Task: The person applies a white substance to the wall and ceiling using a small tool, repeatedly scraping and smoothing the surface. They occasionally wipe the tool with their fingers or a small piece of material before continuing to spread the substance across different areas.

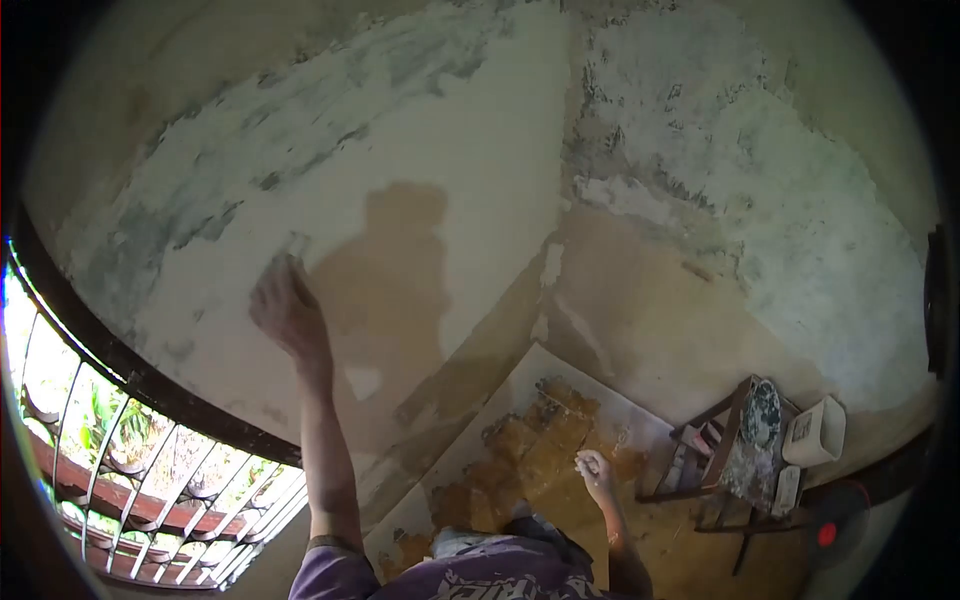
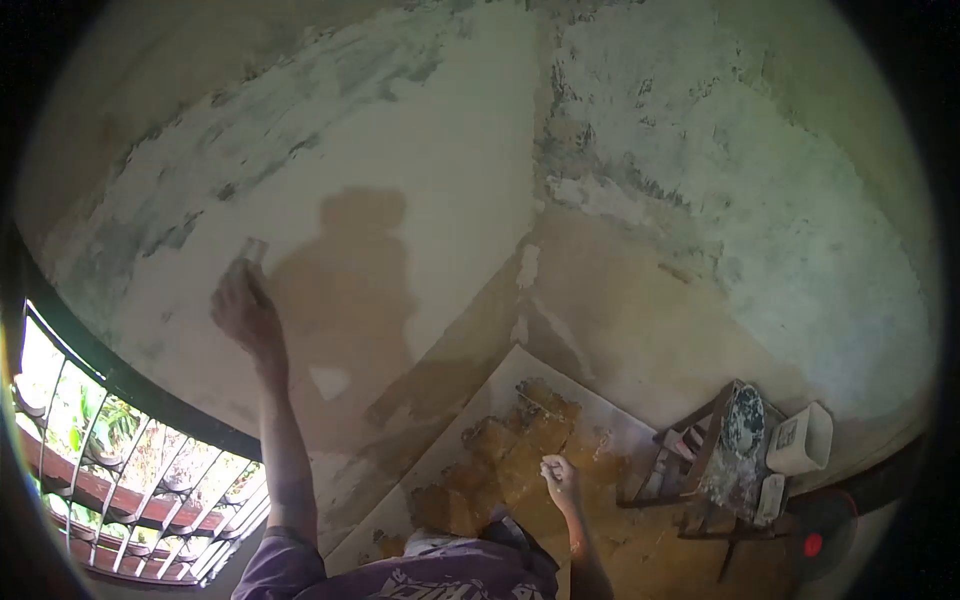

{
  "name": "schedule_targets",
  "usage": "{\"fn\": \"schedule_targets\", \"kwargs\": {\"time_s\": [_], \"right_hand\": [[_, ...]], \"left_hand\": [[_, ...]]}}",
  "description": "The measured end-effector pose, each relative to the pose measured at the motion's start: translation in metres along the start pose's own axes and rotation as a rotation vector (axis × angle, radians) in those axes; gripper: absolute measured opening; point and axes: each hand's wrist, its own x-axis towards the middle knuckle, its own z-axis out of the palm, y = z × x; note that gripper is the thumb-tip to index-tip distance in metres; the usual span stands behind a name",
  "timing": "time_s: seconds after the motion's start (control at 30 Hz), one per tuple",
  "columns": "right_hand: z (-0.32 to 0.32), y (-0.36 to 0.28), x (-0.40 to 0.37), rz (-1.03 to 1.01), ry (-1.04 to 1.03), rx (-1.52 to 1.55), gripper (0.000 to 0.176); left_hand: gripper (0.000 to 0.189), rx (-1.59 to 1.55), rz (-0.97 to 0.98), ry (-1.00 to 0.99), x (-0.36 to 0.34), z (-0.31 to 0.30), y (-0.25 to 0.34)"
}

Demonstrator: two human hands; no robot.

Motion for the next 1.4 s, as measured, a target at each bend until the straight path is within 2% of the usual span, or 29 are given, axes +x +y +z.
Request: {"fn": "schedule_targets", "kwargs": {"time_s": [0.07, 0.13, 0.2, 0.27, 0.33, 0.4, 0.47, 0.53, 0.63, 0.77, 0.87, 0.97, 1.07, 1.13, 1.17, 1.2, 1.27, 1.3, 1.4], "right_hand": [[-0.024, 0.017, 0.016, -0.005, 0.013, -0.03, 0.017], [-0.047, 0.002, 0.019, 0.047, 0.008, -0.098, 0.015], [-0.065, 0.001, 0.023, 0.037, 0.007, -0.14, 0.016], [-0.072, 0.017, 0.028, 0.062, 0.005, -0.156, 0.016], [-0.079, 0.041, 0.035, 0.119, 0.004, -0.155, 0.016], [-0.083, 0.053, 0.046, 0.193, -0.003, -0.117, 0.016], [-0.084, 0.06, 0.062, 0.246, -0.033, -0.089, 0.016], [-0.079, 0.068, 0.092, 0.257, -0.081, -0.058, 0.015], [-0.072, 0.074, 0.141, 0.152, -0.156, -0.157, 0.017], [-0.075, 0.063, 0.21, 0.235, -0.208, 0.005, 0.018], [-0.081, 0.028, 0.259, 0.01, -0.325, -0.272, 0.018], [-0.078, -0.007, 0.303, 0.041, -0.335, -0.402, 0.021], [-0.078, -0.011, 0.337, -0.011, -0.357, -0.462, 0.017], [-0.075, 0.006, 0.354, -0.237, -0.332, -0.504, 0.02], [-0.074, 0.018, 0.364, -0.353, -0.322, -0.526, 0.022], [-0.071, 0.033, 0.378, -0.231, -0.416, -0.465, 0.022], [-0.071, 0.052, 0.405, 0.02, -0.596, -0.346, 0.021], [-0.063, 0.016, 0.402, 0.066, -0.605, -0.303, 0.019], [-0.052, 0.015, 0.437, 0.002, -0.688, -0.472, 0.018]], "left_hand": [[0.021, 0.12, 0.027, -0.084, -0.052, 0.048, 0.013], [0.024, 0.074, 0.209, -0.14, -0.117, 0.077, 0.03], [0.028, 0.004, 0.198, -0.32, -0.184, 0.092, 0.041], [0.031, -0.165, 0.07, -0.611, -0.221, 0.093, 0.05], [0.036, -0.119, -0.005, -0.483, -0.226, 0.092, 0.063], [0.036, -0.06, -0.047, -0.379, -0.204, 0.093, 0.073], [0.031, 0.014, -0.061, -0.325, -0.137, 0.084, 0.084], [0.037, 0.002, -0.081, 0.037, -0.071, 0.085, 0.091], [0.029, 0.038, -0.069, 0.3, -0.006, 0.095, 0.097], [0.031, 0.13, -0.109, 0.154, -0.05, 0.147, 0.1], [0.03, 0.112, -0.126, -0.158, -0.12, 0.165, 0.13], [0.029, -0.06, -0.19, -0.237, -0.135, 0.161, 0.156], [0.029, -0.048, -0.206, 0.059, -0.089, 0.158, 0.144], [0.03, 0.068, -0.172, 0.311, -0.018, 0.142, 0.139], [0.029, 0.048, -0.215, 0.385, 0.018, 0.135, 0.147], [0.027, 0.028, -0.26, 0.463, 0.043, 0.132, 0.153], [0.025, 0.18, -0.225, 0.393, 0.06, 0.138, 0.161], [0.024, 0.257, -0.203, 0.361, 0.064, 0.141, 0.166], [0.024, 0.096, -0.216, 0.132, 0.013, 0.164, 0.186]]}}
